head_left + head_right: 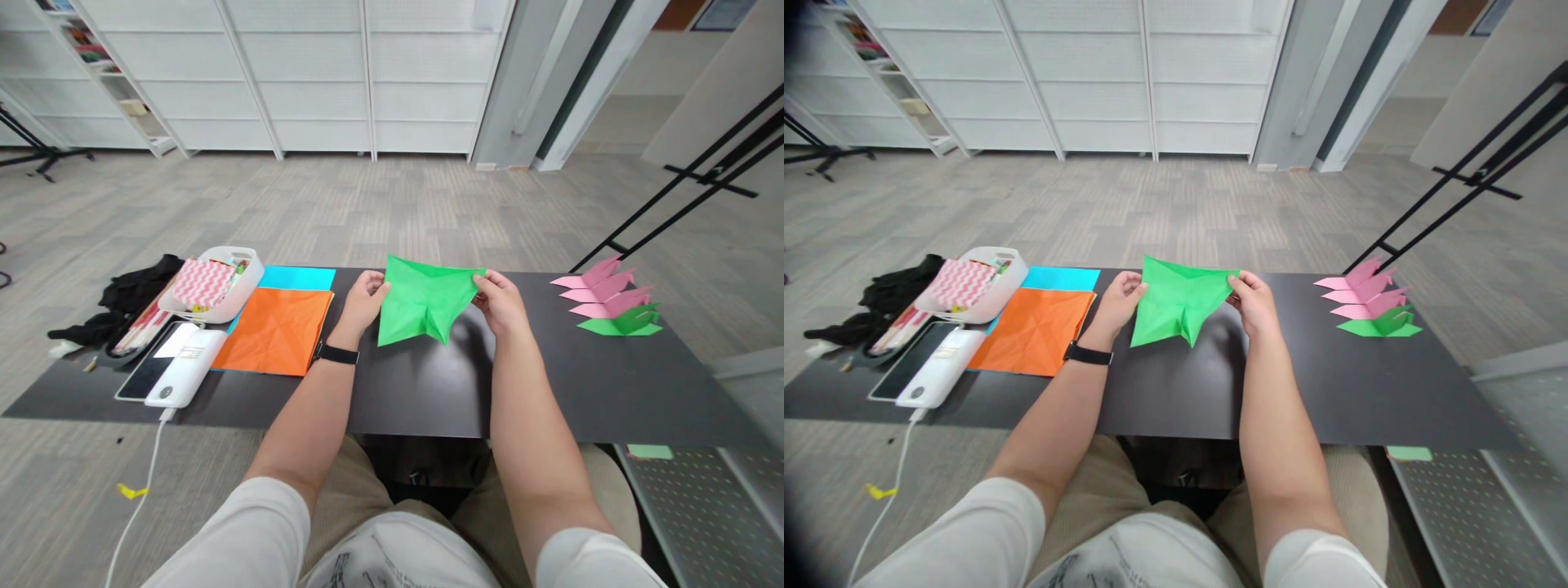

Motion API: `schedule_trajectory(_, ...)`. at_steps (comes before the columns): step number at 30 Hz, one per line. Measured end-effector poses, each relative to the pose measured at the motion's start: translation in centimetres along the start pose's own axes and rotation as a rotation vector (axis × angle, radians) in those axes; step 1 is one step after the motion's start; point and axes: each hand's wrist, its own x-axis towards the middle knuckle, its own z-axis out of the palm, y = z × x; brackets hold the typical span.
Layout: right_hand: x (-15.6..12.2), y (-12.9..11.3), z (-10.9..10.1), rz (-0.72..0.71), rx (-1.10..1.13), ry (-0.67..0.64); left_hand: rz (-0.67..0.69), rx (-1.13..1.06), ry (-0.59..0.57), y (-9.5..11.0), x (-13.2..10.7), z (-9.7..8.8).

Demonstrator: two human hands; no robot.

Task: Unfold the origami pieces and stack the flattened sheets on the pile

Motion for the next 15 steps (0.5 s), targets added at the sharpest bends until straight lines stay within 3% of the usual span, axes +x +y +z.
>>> schedule_trajectory(5, -0.16, 0.00, 0.15, 0.001, -0.067, -0.021, -0.003, -0.140, -0.058, 0.40, -0.26, 0.46)
schedule_trajectory(10, -0.18, 0.19, 0.27, 0.010, -0.106, -0.056, -0.109, -0.158, -0.011, 0.50, -0.31, 0.17)
schedule_trajectory(15, -0.18, 0.19, 0.21, 0.013, -0.156, -0.054, -0.191, -0.298, -0.047, 0.46, -0.38, 0.18)
